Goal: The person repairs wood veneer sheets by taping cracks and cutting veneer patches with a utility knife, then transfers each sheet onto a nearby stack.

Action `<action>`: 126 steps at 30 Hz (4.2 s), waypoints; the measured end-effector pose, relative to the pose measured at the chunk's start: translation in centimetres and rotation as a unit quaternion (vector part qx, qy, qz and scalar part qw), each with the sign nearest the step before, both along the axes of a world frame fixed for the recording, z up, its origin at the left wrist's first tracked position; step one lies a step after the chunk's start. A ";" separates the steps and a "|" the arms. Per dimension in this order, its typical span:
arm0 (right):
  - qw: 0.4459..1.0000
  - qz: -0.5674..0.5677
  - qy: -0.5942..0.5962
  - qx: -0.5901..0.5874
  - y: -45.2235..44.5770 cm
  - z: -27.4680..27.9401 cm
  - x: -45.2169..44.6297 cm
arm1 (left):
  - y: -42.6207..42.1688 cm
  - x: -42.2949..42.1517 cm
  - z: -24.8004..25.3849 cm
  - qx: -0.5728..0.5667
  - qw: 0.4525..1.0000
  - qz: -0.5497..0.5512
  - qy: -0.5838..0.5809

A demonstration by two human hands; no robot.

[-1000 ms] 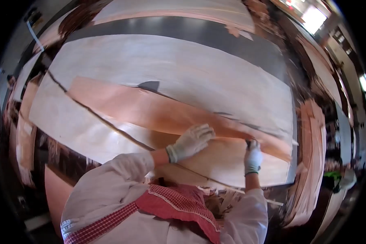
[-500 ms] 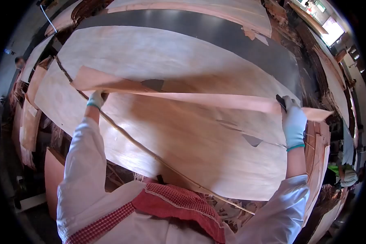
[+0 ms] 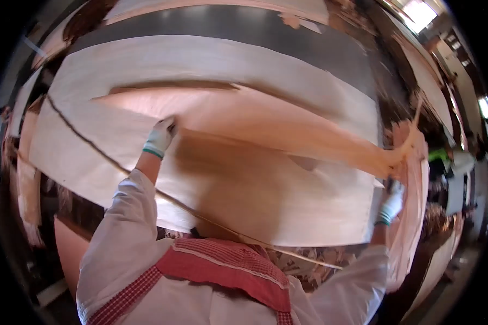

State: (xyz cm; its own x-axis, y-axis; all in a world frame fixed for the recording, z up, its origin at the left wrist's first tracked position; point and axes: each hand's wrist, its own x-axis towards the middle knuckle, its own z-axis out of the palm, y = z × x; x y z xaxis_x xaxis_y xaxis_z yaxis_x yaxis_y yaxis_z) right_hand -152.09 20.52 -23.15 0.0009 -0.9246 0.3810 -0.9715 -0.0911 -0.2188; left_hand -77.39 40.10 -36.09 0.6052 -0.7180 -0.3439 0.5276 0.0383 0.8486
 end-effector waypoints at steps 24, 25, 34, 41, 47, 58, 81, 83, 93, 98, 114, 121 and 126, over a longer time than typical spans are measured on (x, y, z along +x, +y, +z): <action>0.867 0.250 -0.236 0.360 2.7 -8.8 32.8 | -5.8 -13.6 -0.8 0.145 0.564 -0.043 -0.812; 0.846 0.298 -0.219 0.384 2.8 -9.9 35.6 | -6.7 -11.7 -2.7 0.168 0.549 -0.026 -0.818; 0.889 0.335 0.104 0.294 5.2 -9.4 46.9 | 1.0 24.0 -2.2 0.477 0.485 0.022 -0.732; 0.831 0.490 0.131 0.227 11.8 -11.8 82.2 | 2.3 29.0 -3.7 0.316 0.663 0.044 -0.677; 0.845 0.437 0.086 0.297 13.7 -12.1 100.4 | 2.3 28.6 -3.1 0.326 0.699 0.053 -0.634; 0.822 0.424 0.168 0.341 11.8 -11.0 64.5 | -3.0 15.8 -1.4 0.292 0.611 0.044 -0.734; 0.754 0.455 0.307 0.361 -4.3 -4.8 18.0 | -9.2 -9.8 -5.1 0.155 0.571 -0.141 -0.794; 0.746 0.593 0.223 0.203 0.3 -6.3 25.9 | -8.9 -10.6 -4.6 0.159 0.436 -0.088 -0.881; 0.733 0.392 0.342 0.438 -0.6 -8.1 33.2 | -4.0 17.4 -0.3 0.415 0.604 0.032 -0.679; 0.841 0.445 0.206 0.229 -5.4 -10.7 56.4 | 0.0 31.7 -0.6 0.420 0.641 -0.019 -0.642; 0.756 0.622 0.162 0.124 5.1 -12.9 94.9 | 1.1 35.3 -0.7 0.383 0.641 -0.134 -0.652; 0.811 0.476 0.275 0.199 -2.2 -12.9 66.8 | -0.6 35.0 -0.6 0.356 0.632 -0.148 -0.672; 0.833 0.486 0.214 0.156 -1.7 -13.4 66.1 | -7.9 11.0 -0.1 0.200 0.653 -0.206 -0.701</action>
